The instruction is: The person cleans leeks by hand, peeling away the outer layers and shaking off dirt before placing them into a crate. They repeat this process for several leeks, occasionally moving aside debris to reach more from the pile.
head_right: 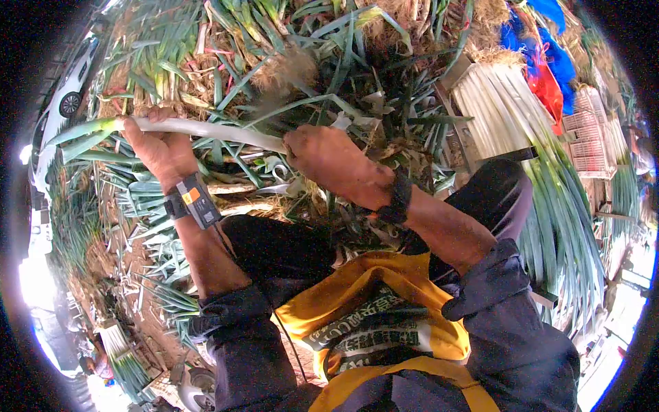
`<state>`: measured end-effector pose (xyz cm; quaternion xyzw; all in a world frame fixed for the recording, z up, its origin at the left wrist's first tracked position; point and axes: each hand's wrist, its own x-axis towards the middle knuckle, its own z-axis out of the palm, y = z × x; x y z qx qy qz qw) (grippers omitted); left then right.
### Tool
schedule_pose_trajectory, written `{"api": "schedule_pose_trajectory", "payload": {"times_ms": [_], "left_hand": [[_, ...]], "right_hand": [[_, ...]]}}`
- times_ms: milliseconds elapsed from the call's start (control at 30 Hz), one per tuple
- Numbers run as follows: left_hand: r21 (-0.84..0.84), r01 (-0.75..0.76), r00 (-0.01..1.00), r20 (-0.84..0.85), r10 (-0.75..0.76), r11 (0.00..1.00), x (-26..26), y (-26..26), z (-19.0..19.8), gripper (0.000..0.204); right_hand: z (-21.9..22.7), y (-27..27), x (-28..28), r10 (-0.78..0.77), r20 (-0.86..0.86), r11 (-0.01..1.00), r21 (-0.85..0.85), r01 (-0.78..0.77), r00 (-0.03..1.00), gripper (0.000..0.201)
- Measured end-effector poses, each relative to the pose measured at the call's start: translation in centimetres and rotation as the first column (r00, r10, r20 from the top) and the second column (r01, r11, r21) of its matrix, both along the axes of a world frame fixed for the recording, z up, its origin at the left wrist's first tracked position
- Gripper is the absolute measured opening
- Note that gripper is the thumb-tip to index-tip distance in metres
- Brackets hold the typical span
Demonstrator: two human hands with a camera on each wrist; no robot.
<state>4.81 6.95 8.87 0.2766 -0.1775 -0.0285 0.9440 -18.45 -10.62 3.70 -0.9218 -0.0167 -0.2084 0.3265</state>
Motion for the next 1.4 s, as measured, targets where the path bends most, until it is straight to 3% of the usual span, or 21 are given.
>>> {"api": "schedule_pose_trajectory", "payload": {"times_ms": [133, 233, 300, 333, 433, 500, 533, 567, 600, 633, 667, 700, 733, 833, 867, 967, 1167, 1267, 1400], "left_hand": [[-0.034, 0.060, 0.998, -0.004, -0.060, 0.998, 0.2, 0.3, 0.1, 0.027], [-0.072, 0.104, 0.994, -0.016, -0.105, 0.992, 0.3, 0.6, 0.1, 0.029], [-0.119, 0.173, 0.985, -0.007, -0.175, 0.978, 0.7, 1.1, 0.0, 0.027], [-0.076, 0.072, 0.996, -0.038, -0.075, 0.995, 0.7, 1.1, -0.2, 0.028], [0.017, 0.104, 0.990, -0.097, -0.102, 0.994, 1.2, 2.2, -1.0, 0.033], [0.102, -0.036, 0.994, -0.096, 0.046, 0.994, 2.6, 2.3, -2.8, 0.029], [0.157, -0.217, 0.971, -0.071, 0.230, 0.964, 0.9, 1.5, -1.7, 0.024], [0.074, -0.233, 0.971, -0.033, 0.236, 0.970, 2.1, 1.9, -3.2, 0.024], [0.048, -0.204, 0.953, -0.220, 0.210, 0.978, 0.3, 1.7, -1.3, 0.029], [0.131, -0.270, 0.948, -0.137, 0.287, 0.954, 1.4, 1.9, -1.8, 0.039], [0.068, -0.312, 0.927, -0.198, 0.319, 0.948, -0.2, 1.4, 0.3, 0.032], [-0.006, -0.346, 0.908, -0.255, 0.333, 0.938, -2.2, 0.6, 2.6, 0.026], [-0.011, -0.337, 0.918, -0.224, 0.327, 0.941, -2.0, 1.0, 2.6, 0.029], [-0.005, -0.336, 0.931, -0.155, 0.332, 0.942, -1.4, 1.4, 1.8, 0.029], [0.003, -0.327, 0.932, -0.168, 0.323, 0.945, -1.3, 1.4, 1.6, 0.026], [0.032, -0.319, 0.928, -0.194, 0.319, 0.947, -1.0, 1.1, 1.4, 0.022], [0.060, -0.272, 0.948, -0.156, 0.278, 0.961, -1.1, 0.6, 1.7, 0.025], [0.049, -0.282, 0.944, -0.165, 0.286, 0.958, -1.1, 0.6, 1.8, 0.024], [0.058, -0.326, 0.921, -0.208, 0.330, 0.944, -1.9, 0.0, 2.9, 0.020]], "right_hand": [[0.6, -0.3, 0.0, 0.018, -0.040, 0.995, 0.102, -0.014, 0.999, 0.012], [1.5, -0.4, -0.1, 0.058, -0.163, 0.984, 0.174, -0.029, 0.985, 0.012], [1.3, -0.4, 0.0, 0.040, -0.165, 0.994, 0.103, -0.023, 0.986, 0.015], [1.3, -0.4, 0.2, 0.037, -0.159, 0.997, 0.068, -0.026, 0.987, 0.018], [2.2, -0.4, -0.2, 0.038, -0.259, 0.990, 0.138, -0.002, 0.965, 0.024], [2.0, -0.3, 0.2, 0.036, -0.347, 0.992, 0.122, 0.007, 0.937, 0.027], [0.8, -0.2, 0.1, 0.059, -0.209, 0.996, 0.075, -0.044, 0.976, 0.029], [1.5, 0.6, 0.0, 0.032, -0.383, 0.987, 0.159, 0.032, 0.923, 0.031], [1.4, 0.9, -0.2, 0.059, -0.288, 0.976, 0.216, 0.005, 0.956, 0.031], [-0.1, 0.5, 0.0, 0.106, -0.122, 0.984, 0.154, -0.087, 0.987, 0.030], [-1.1, 0.2, 0.2, 0.129, 0.032, 0.989, 0.071, -0.131, 0.991, 0.030], [-0.8, 0.4, 0.3, 0.115, -0.149, 0.980, 0.180, -0.087, 0.982, 0.028], [-0.2, 0.7, 0.4, 0.112, -0.335, 0.964, 0.266, -0.020, 0.935, 0.027], [1.6, 1.0, 0.3, 0.225, -0.419, 0.888, 0.459, -0.008, 0.880, 0.026], [1.4, 1.0, 0.6, 0.211, -0.449, 0.893, 0.449, 0.015, 0.869, 0.025], [0.8, 0.2, 0.4, 0.273, -0.359, 0.819, 0.573, -0.020, 0.892, 0.024], [1.3, 0.1, 0.2, 0.227, -0.432, 0.846, 0.532, 0.043, 0.873, 0.019], [3.6, 0.7, 0.4, 0.179, -0.549, 0.904, 0.420, 0.084, 0.816, 0.016], [-0.6, -1.6, 0.5, 0.171, -0.404, 0.941, 0.339, -0.027, 0.899, 0.015]]}}
